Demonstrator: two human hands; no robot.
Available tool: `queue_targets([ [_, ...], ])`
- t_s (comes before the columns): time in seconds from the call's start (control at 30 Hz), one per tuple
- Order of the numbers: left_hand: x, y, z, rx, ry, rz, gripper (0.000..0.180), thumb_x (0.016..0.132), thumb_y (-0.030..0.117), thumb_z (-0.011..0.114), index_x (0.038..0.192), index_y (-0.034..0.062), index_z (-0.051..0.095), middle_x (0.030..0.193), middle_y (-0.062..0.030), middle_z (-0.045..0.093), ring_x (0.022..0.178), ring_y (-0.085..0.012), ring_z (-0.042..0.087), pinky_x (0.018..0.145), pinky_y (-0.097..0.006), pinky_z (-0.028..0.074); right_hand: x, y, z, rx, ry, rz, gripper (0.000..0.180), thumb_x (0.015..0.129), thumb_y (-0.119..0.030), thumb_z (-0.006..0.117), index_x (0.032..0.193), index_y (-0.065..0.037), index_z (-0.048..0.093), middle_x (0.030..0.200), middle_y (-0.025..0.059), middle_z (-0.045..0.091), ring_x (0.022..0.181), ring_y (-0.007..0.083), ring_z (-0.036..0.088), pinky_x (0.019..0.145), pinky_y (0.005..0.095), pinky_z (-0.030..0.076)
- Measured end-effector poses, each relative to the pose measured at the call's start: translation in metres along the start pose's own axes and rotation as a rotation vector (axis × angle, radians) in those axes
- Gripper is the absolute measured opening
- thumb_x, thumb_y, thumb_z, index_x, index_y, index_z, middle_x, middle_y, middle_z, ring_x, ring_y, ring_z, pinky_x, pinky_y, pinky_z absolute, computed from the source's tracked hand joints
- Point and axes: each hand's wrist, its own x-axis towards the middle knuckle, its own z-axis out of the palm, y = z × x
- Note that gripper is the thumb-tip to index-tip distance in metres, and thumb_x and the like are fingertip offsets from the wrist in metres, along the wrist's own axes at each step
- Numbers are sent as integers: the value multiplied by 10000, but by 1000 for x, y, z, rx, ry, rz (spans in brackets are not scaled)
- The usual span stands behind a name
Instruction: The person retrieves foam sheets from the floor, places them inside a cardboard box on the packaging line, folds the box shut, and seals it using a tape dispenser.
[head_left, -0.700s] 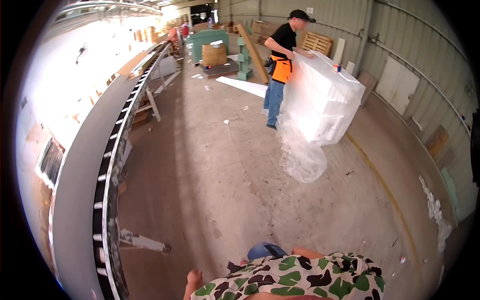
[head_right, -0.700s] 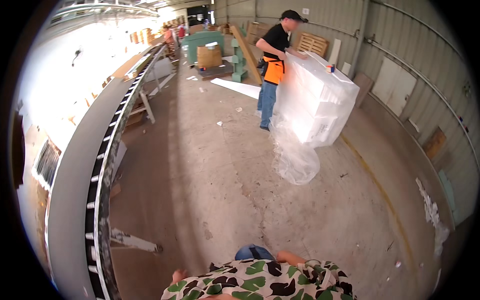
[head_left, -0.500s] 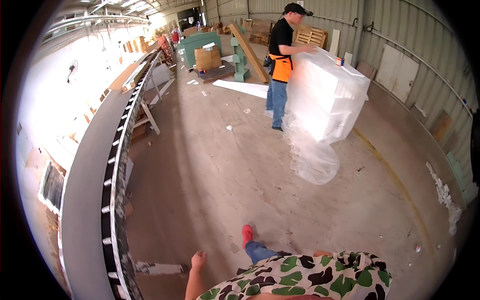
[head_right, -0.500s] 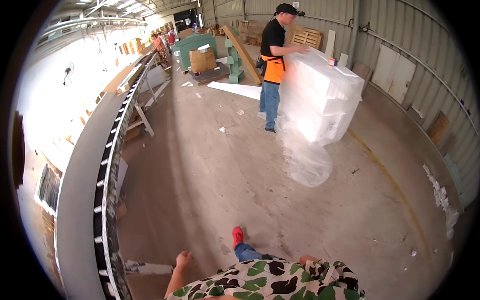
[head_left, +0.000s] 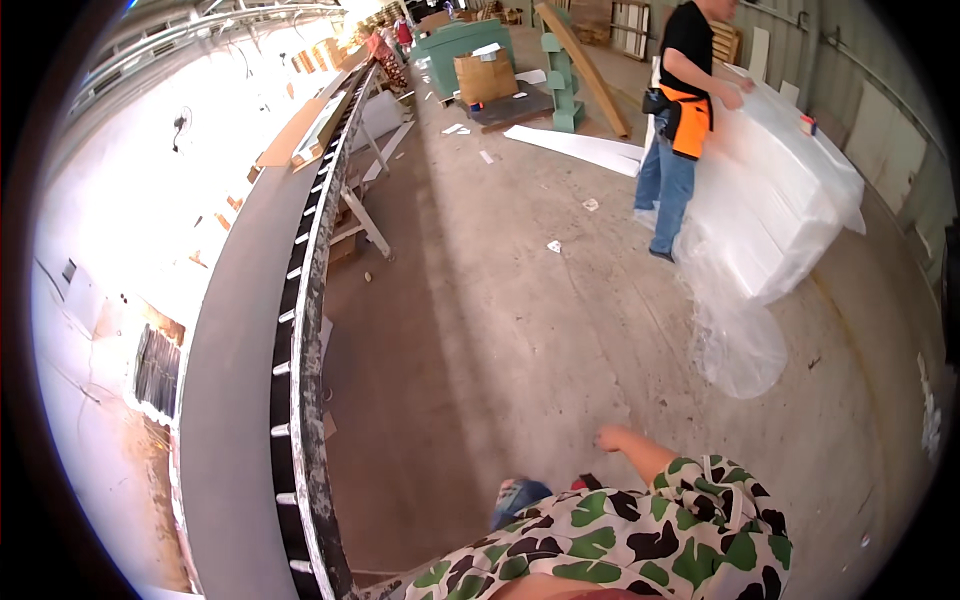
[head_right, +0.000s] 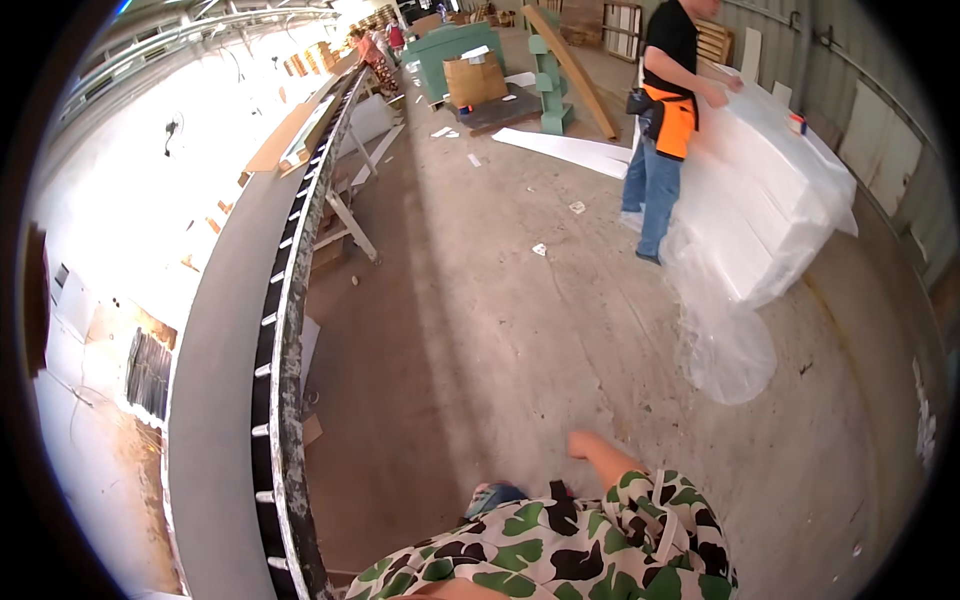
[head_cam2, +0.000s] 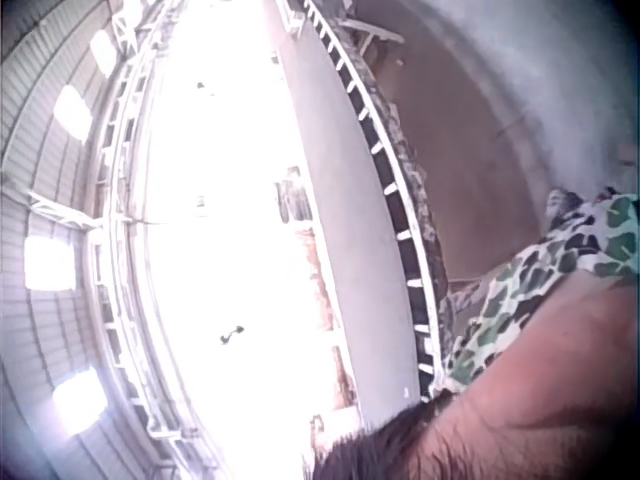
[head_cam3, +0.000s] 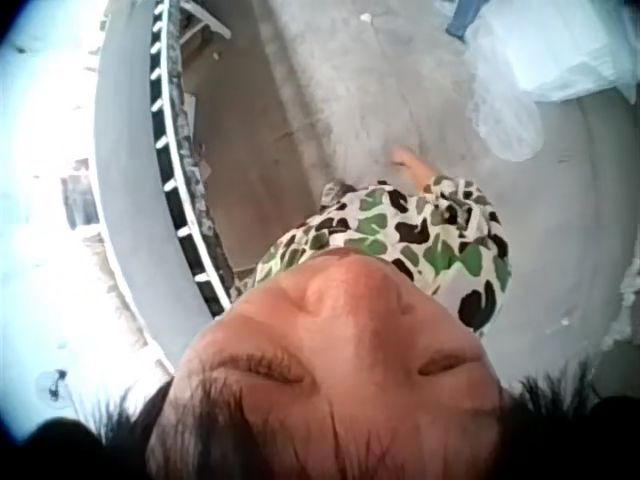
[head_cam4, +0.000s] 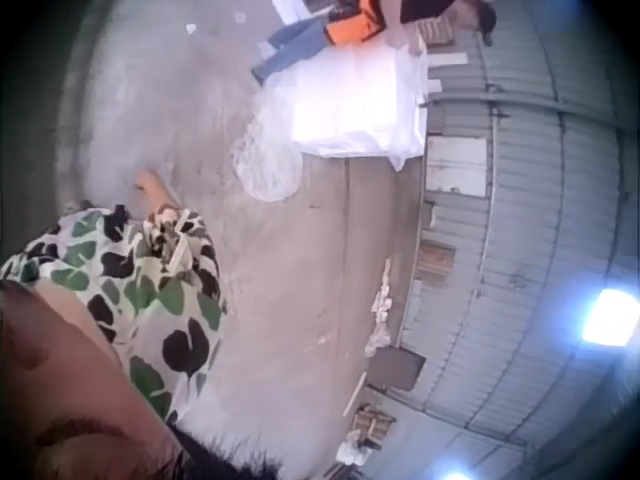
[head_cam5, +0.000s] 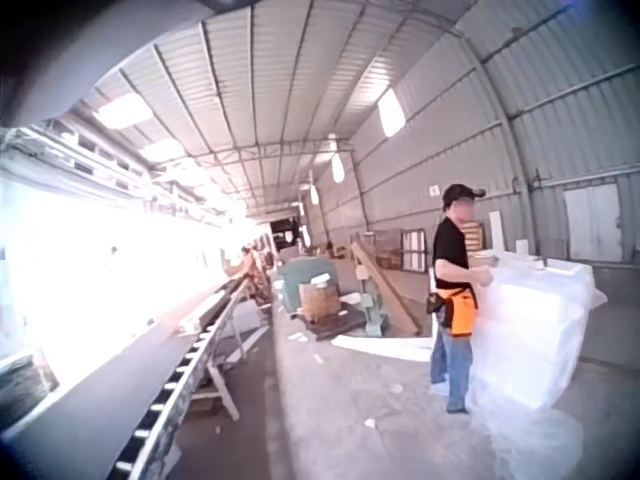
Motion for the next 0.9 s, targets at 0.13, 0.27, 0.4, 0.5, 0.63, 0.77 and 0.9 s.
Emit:
queue_targets([
  [0.13,84,9,-48,-35,-6,-86,429,858,495,548,1028,130,696,968,-143,681,932,-282,659,836,-385,513,84,-54,-88,93,80,-25,320,822,-267,495,950,-43,684,972,180,675,914,384,632,794,469,499],
  [0.27,166,14,-90,-4,-22,-78,417,854,485,552,988,125,714,914,-138,695,890,-275,674,811,-383,527,138,-67,-110,67,89,-22,299,813,-271,507,933,-59,681,933,182,677,892,374,639,786,458,503],
  [0.4,305,6,-145,167,53,115,408,850,476,556,948,121,732,861,-133,708,849,-268,690,786,-380,541,172,-18,-91,-1,-222,119,317,723,-239,578,945,-60,717,1039,176,670,927,360,649,811,448,508],
  [0.5,318,145,-303,88,30,116,307,806,396,606,757,126,742,653,-16,692,704,-211,695,704,-348,560,195,-8,-129,0,-156,94,353,751,-313,538,935,-69,714,1000,178,673,937,363,642,826,451,502],
  [0.63,397,263,-420,565,-73,88,379,774,395,669,1001,93,702,1075,-131,674,965,-306,651,880,-393,522,251,40,-109,152,-47,163,400,802,-398,528,938,-67,706,973,193,667,950,361,632,855,429,495],
  [0.77,496,328,-440,445,92,149,538,800,496,639,1123,66,636,1183,-164,620,1096,-326,588,953,-394,477,354,45,-133,342,-135,199,434,814,-436,534,972,-67,697,1019,198,658,983,354,625,872,428,490],
  [0.9,541,390,-408,145,43,335,678,792,581,624,1242,76,580,1256,-214,561,1203,-370,508,995,-442,429,456,56,-209,459,-130,106,452,818,-454,536,998,-69,693,1049,197,653,1005,351,619,882,432,486],
])
